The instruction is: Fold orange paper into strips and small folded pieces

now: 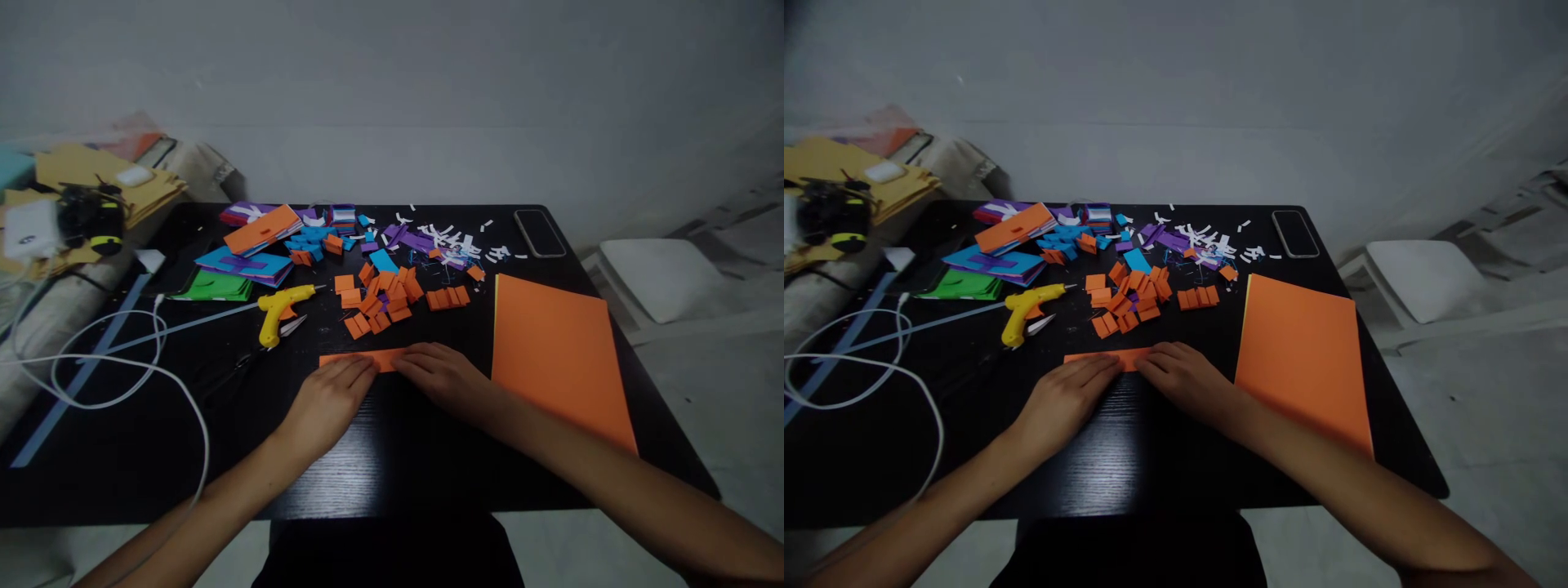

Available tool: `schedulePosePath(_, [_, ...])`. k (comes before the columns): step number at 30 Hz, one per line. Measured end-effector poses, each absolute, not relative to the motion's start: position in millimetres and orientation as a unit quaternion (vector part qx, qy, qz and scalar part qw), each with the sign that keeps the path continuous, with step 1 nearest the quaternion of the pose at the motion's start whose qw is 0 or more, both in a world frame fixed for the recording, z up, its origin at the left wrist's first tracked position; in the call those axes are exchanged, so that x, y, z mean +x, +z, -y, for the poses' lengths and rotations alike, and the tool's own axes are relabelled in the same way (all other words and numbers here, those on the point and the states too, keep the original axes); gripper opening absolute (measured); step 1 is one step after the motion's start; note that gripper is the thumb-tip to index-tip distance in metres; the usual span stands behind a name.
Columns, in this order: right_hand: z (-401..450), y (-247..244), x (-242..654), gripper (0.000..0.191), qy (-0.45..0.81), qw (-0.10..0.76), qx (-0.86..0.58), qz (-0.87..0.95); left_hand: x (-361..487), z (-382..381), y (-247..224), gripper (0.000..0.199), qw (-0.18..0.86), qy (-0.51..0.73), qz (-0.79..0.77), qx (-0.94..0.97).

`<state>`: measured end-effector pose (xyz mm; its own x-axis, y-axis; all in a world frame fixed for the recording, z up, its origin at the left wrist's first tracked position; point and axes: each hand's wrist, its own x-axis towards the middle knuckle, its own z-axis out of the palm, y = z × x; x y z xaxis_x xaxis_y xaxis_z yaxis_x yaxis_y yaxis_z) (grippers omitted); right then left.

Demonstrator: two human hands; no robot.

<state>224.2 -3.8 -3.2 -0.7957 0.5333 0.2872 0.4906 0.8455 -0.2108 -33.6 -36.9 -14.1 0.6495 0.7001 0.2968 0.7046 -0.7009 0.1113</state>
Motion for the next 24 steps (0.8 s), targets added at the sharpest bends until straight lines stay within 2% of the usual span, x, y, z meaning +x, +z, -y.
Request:
schedulePosePath(4, [7.2, -1.5, 223.0, 0.025, 0.073, 0.171, -0.279, 0.942, -32.8, 37.7, -16.3, 0.04, 0.013, -0.163, 0.383, -0.909])
schedulePosePath(11, [14.1, -4.6, 222.2, 0.023, 0.115, 0.178, -0.295, 0.932, -31.4, 38.7, -15.3, 0.035, 0.003, -0.17, 0.384, -0.908])
schedulePosePath(17, [11.9, -3.1, 222.1, 0.02, 0.103, 0.17, -0.291, 0.936, -26.2, 38.2, -7.9, 0.031, 0.038, -0.146, 0.378, -0.913])
schedulePosePath(24, [8.1, 1.2, 227.1, 0.031, 0.151, 0.181, -0.304, 0.923, -17.5, 32.1, -1.1, 0.028, 0.0, -0.09, 0.402, -0.911])
